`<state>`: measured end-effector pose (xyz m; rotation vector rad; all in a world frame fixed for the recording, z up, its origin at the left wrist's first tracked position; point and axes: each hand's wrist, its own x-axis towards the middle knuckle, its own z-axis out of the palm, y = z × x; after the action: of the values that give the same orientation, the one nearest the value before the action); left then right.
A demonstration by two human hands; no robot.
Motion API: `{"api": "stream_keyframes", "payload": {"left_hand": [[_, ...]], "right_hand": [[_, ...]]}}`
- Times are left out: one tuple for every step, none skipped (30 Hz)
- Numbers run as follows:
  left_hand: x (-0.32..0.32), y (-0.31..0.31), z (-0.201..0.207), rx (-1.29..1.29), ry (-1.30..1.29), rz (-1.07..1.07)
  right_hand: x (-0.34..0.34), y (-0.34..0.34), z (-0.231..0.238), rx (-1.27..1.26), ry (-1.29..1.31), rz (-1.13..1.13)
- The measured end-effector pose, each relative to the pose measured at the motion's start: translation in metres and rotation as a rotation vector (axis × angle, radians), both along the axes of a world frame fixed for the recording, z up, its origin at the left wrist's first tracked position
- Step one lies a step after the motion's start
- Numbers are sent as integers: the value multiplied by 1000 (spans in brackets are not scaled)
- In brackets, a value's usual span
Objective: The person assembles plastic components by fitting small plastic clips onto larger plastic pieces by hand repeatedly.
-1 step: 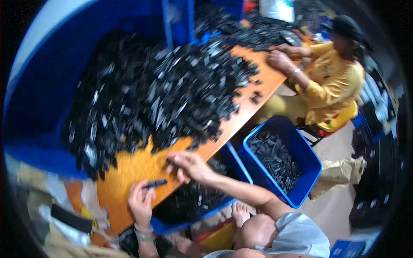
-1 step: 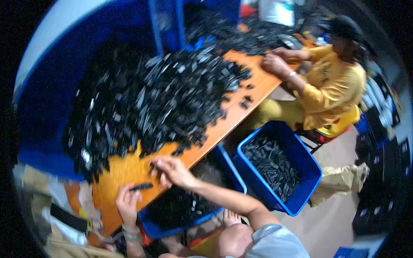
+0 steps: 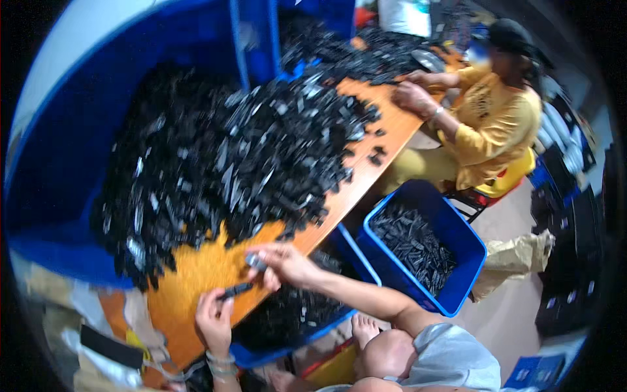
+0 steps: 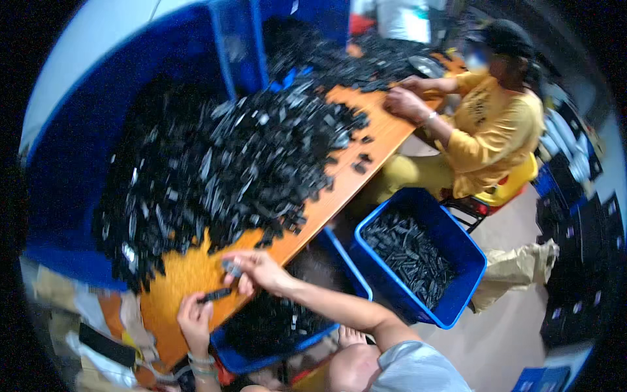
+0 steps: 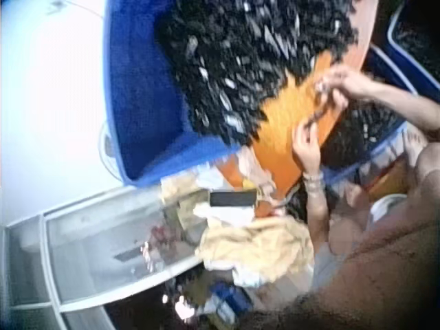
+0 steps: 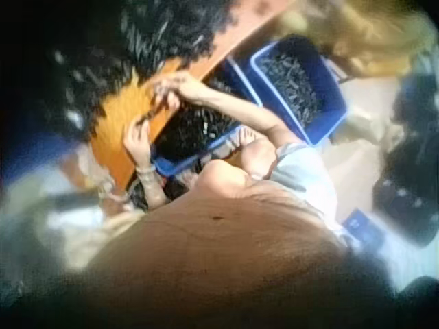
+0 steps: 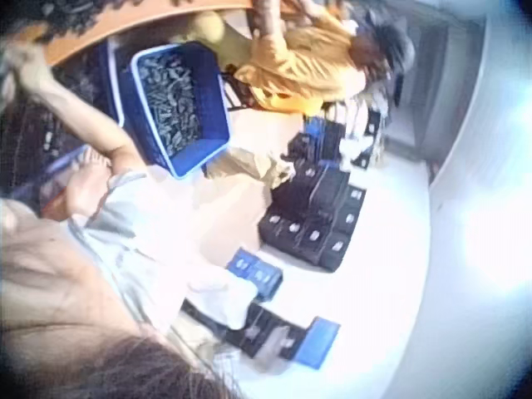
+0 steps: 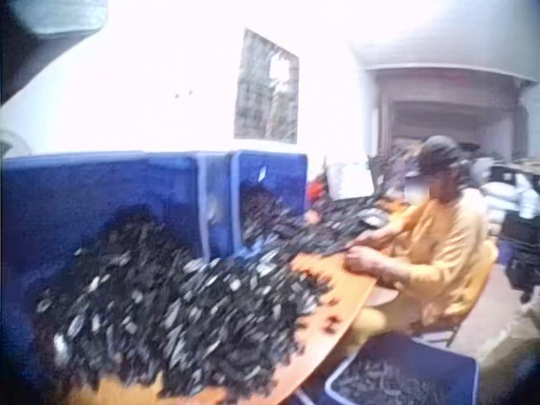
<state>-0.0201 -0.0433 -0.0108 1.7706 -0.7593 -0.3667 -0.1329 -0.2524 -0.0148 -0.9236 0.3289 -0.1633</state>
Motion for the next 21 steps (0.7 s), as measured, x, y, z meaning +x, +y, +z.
{"api": "stream_keyframes", "payload": {"left_hand": [[-6, -7, 8, 80, -92, 3], [-7, -6, 4, 145, -185, 8], [-11, -11, 6, 159, -191, 19], [-15, -17, 7, 147, -238, 1], [-18, -22, 6, 142, -280, -15], [-18, -24, 7, 113, -303, -10], [-19, -24, 7, 124, -296, -16], [-19, -24, 5, 151, -259, 21], [-22, -24, 8, 183, -217, 60], [-16, -19, 7, 150, -376, 29], [-7, -19, 6, 130, -560, -49], [-6, -25, 7, 127, -524, -36], [-4, -30, 7, 116, -535, -33], [-4, -38, 6, 107, -525, -56], [-1, -38, 4, 106, -536, -52], [0, -40, 3, 98, -552, -41], [-2, -45, 3, 90, -544, -51], [-2, -47, 4, 108, -534, -41], [-2, -44, 5, 118, -526, -33], [-2, -37, 7, 132, -529, -5], [-2, -33, 5, 133, -526, -10]], "right_hand": [[-3, -2, -8, 128, -31, 37], [-5, 0, -6, 98, -4, 28], [-5, -2, -3, 137, -33, 40], [-8, -4, -3, 143, -31, 36], [-10, -6, -7, 155, -24, 36], [-10, -4, -5, 136, -20, 32], [-9, 0, -7, -1, -44, 21], [-10, 0, -11, -172, -37, 31], [-11, -4, -10, -338, -28, 46], [-10, 2, 2, -385, 38, 63], [-5, 0, -2, -468, 48, 59], [-5, -6, 7, -647, 11, 13], [-7, -7, 0, -982, -108, -139], [-15, -14, 10, -928, -45, -112], [-12, -15, 17, -965, -56, -136], [-16, -13, 31, -787, 140, -102], [-18, -17, 23, -815, 113, -139], [-17, -18, 23, -824, 154, -70], [-14, -18, 25, -840, 193, -6], [-11, -15, 19, -997, 61, 30], [-9, -13, 13, -1159, -69, 52]]}}
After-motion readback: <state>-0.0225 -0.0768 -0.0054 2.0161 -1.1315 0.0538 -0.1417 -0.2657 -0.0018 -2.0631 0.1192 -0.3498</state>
